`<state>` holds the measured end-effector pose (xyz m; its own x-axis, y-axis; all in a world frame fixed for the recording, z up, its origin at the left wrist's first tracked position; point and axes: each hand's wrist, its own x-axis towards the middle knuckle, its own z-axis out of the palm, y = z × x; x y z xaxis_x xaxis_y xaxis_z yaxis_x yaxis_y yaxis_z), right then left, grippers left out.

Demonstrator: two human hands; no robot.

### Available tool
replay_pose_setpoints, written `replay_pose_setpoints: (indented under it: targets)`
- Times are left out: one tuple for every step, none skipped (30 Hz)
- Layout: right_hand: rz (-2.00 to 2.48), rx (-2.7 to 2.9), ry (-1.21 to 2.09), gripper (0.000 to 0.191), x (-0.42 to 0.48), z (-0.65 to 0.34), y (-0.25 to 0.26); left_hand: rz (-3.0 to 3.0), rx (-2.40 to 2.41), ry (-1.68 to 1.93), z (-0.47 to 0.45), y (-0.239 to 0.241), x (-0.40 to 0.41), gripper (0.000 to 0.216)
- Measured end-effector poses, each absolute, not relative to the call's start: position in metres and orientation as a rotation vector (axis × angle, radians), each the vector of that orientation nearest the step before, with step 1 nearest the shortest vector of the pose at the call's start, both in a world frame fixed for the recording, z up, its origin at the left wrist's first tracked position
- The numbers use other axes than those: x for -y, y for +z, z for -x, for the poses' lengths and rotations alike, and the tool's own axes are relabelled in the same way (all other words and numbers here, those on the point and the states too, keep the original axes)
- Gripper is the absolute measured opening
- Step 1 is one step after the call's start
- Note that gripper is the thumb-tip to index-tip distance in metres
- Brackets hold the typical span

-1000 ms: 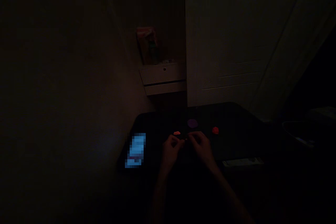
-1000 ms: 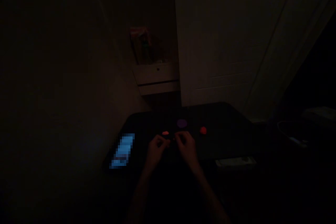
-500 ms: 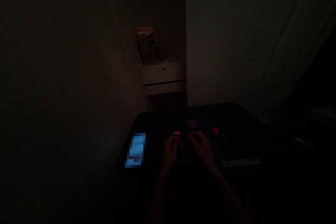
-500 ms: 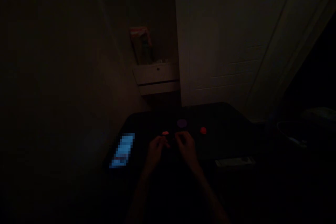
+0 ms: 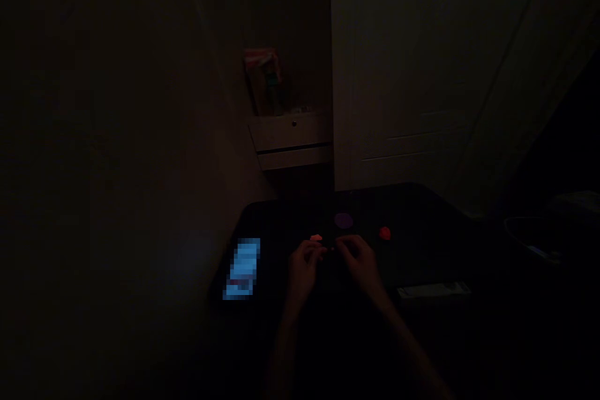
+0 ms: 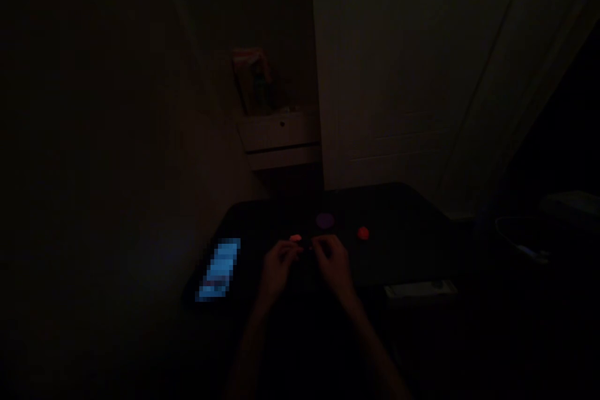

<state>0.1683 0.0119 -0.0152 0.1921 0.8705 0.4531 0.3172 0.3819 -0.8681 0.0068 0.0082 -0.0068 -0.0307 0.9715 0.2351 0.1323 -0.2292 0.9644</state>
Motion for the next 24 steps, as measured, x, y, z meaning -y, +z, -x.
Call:
replay_pose_setpoints:
  targets:
    - [1.175,1.373,0.553,0.025,-0.012,-0.168,-0.015,-1.457,-1.207,1.349,-0.007,-0.006,-0.008,0.022]
    - [1.177,1.369,0.557,0.025,-0.012,-0.168,-0.015,-1.458,-1.201,1.344,-0.007,-0.006,-0.007,0.020]
    - [1.178,1.366,0.565,0.025,-0.012,-0.168,-0.016,-1.459,-1.205,1.337,-0.008,-0.005,-0.007,0.017]
    - [1.179,1.363,0.572,0.025,-0.012,-0.168,-0.016,-1.460,-1.218,1.328,-0.008,-0.004,-0.006,0.016]
    - [1.179,1.362,0.576,0.025,-0.012,-0.168,-0.016,-1.462,-1.232,1.320,-0.008,-0.003,-0.006,0.015]
    - [1.180,1.365,0.577,0.024,-0.012,-0.168,-0.016,-1.465,-1.245,1.312,-0.009,-0.002,-0.006,0.014]
    - [1.179,1.369,0.576,0.024,-0.012,-0.168,-0.015,-1.464,-1.260,1.303,-0.009,-0.001,-0.005,0.014]
    - [1.178,1.371,0.574,0.024,-0.012,-0.168,-0.015,-1.461,-1.278,1.295,-0.009,0.001,-0.005,0.014]
    - [1.178,1.370,0.572,0.024,-0.012,-0.168,-0.015,-1.459,-1.293,1.289,-0.010,0.002,-0.004,0.015]
    - [1.177,1.370,0.572,0.025,-0.012,-0.168,-0.015,-1.458,-1.304,1.286,-0.010,0.003,-0.004,0.015]
    - [1.176,1.372,0.573,0.025,-0.012,-0.168,-0.015,-1.458,-1.314,1.283,-0.010,0.004,-0.003,0.016]
    - [1.176,1.373,0.572,0.025,-0.012,-0.168,-0.015,-1.459,-1.324,1.282,-0.011,0.004,-0.003,0.017]
    - [1.176,1.373,0.568,0.025,-0.012,-0.168,-0.015,-1.464,-1.334,1.283,-0.011,0.005,-0.003,0.018]
    - [1.176,1.374,0.564,0.025,-0.012,-0.168,-0.015,-1.472,-1.347,1.287,-0.011,0.005,-0.003,0.020]
    - [1.176,1.380,0.562,0.025,-0.012,-0.169,-0.015,-1.480,-1.366,1.290,-0.011,0.004,-0.003,0.023]
    - [1.177,1.385,0.563,0.024,-0.012,-0.169,-0.016,-1.488,-1.387,1.289,-0.011,0.004,-0.003,0.025]
    - [1.180,1.386,0.564,0.024,-0.012,-0.169,-0.016,-1.495,-1.402,1.284,-0.010,0.003,-0.003,0.027]
    - [1.183,1.385,0.564,0.024,-0.012,-0.169,-0.016,-1.503,-1.411,1.277,-0.010,0.002,-0.003,0.028]
    - [1.185,1.386,0.563,0.023,-0.012,-0.169,-0.016,-1.511,-1.414,1.268,-0.010,0.001,-0.004,0.029]
    - [1.185,1.388,0.560,0.023,-0.012,-0.169,-0.016,-1.524,-1.411,1.258,-0.009,0.000,-0.004,0.030]
    - [1.184,1.388,0.556,0.023,-0.012,-0.169,-0.016,-1.538,-1.404,1.255,-0.009,0.000,-0.005,0.032]
    - [1.184,1.388,0.552,0.023,-0.012,-0.169,-0.016,-1.552,-1.397,1.255,-0.008,-0.001,-0.005,0.034]
    - [1.184,1.390,0.554,0.024,-0.012,-0.169,-0.016,-1.568,-1.388,1.256,-0.008,-0.001,-0.006,0.037]
    - [1.185,1.391,0.558,0.024,-0.012,-0.169,-0.015,-1.578,-1.379,1.258,-0.008,-0.001,-0.006,0.040]
